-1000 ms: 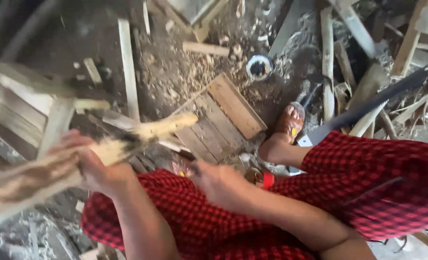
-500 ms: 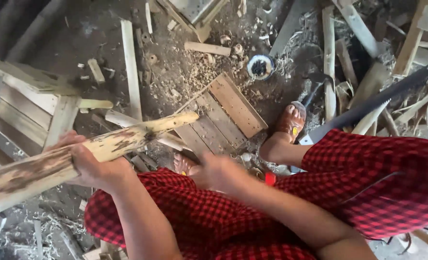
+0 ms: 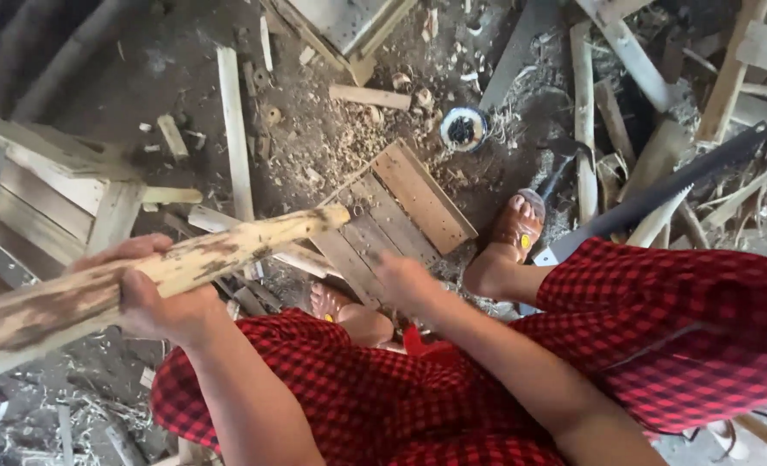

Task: A person uses a large blade to shave the bark and outer layers off a wooden branch while sitting on the floor of a workshop.

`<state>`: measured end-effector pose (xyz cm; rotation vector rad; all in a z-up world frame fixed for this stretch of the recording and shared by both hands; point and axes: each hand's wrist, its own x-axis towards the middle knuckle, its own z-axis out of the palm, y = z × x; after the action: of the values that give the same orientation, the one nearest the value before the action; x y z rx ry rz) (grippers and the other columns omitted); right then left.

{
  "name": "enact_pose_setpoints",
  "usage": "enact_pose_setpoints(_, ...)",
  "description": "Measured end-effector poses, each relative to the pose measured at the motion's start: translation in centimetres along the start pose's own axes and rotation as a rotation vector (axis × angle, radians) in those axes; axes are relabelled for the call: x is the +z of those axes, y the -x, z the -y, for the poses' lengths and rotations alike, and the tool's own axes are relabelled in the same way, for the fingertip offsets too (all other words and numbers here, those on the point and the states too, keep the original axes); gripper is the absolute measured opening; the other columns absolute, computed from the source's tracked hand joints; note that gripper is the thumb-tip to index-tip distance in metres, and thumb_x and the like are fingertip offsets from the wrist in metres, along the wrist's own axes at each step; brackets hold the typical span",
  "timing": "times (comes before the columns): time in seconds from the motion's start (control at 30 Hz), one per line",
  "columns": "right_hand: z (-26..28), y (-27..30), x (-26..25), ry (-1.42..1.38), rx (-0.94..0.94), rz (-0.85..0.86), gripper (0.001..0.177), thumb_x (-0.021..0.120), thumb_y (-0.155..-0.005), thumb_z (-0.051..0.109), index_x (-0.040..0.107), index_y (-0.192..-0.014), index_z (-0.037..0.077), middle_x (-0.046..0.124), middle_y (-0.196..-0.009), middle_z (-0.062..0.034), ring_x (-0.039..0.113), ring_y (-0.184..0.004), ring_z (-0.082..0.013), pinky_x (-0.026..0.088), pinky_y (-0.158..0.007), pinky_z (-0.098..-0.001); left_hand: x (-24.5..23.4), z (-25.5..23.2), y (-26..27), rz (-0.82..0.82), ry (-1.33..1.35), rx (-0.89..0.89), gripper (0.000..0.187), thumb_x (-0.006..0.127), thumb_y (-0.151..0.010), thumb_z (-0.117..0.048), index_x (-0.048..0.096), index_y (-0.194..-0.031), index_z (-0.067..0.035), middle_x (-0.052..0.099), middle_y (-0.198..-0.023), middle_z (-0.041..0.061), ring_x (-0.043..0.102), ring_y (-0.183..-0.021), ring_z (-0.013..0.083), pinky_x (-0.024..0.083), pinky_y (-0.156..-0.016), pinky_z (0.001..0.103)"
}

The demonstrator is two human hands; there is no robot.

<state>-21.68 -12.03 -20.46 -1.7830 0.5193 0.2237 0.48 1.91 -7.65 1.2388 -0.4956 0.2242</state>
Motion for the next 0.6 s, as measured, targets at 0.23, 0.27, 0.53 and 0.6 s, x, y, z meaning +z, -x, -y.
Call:
enact_pose_setpoints(0.23,8.6,1.2,-4.0,0.074,0.307,0.248,0.026,0.046,-0.087,0.022,0.05,-0.107,0.005,0.065,-0.085,-0.0184,0.064,-0.071,-0.0317,0.053,-0.062,-0.0411,-0.4,1.0,-0.8,-0.072,-0.246,0.103,0.037,0.043,-0.097,-0.018,0.035,-0.132,-0.014,0.053,-0.09,0.011,0.052,-0.074,0.0238,0.045,-0.072,0.035)
enact_pose_setpoints(0.27,10.9,1.8,-4.8,0.064,0.206,0.284,0.022,0.051,-0.088,0.023,0.049,-0.104,0.007,0.065,-0.077,-0.0131,0.063,-0.06,-0.0254,0.052,-0.055,-0.0364,-0.9,1.5,-1.4,-0.027,-0.214,0.203,0.039,0.043,-0.1,-0.01,0.036,-0.137,-0.019,0.052,-0.098,0.014,0.051,-0.073,0.0262,0.046,-0.069,0.037)
enact_pose_setpoints(0.53,3.0,-1.4,-2.0,0.026,0.259,0.055,0.029,0.043,-0.086,0.02,0.047,-0.108,0.002,0.063,-0.092,-0.0235,0.062,-0.081,-0.0397,0.05,-0.07,-0.0475,2.1,-0.2,-1.0,-0.149,-0.207,-0.006,0.025,0.046,-0.094,-0.007,0.039,-0.118,-0.01,0.054,-0.093,0.008,0.053,-0.085,0.0208,0.049,-0.082,0.034)
enact_pose_setpoints(0.6,7.6,1.2,-3.4,-0.11,0.332,0.173,0.034,0.039,-0.086,0.018,0.046,-0.117,0.008,0.063,-0.101,-0.0193,0.062,-0.087,-0.0347,0.05,-0.073,-0.0444,-0.4,1.4,-1.0,-0.084,-0.223,0.031,0.029,0.045,-0.105,-0.007,0.035,-0.131,-0.013,0.052,-0.096,0.01,0.052,-0.089,0.0211,0.05,-0.084,0.036)
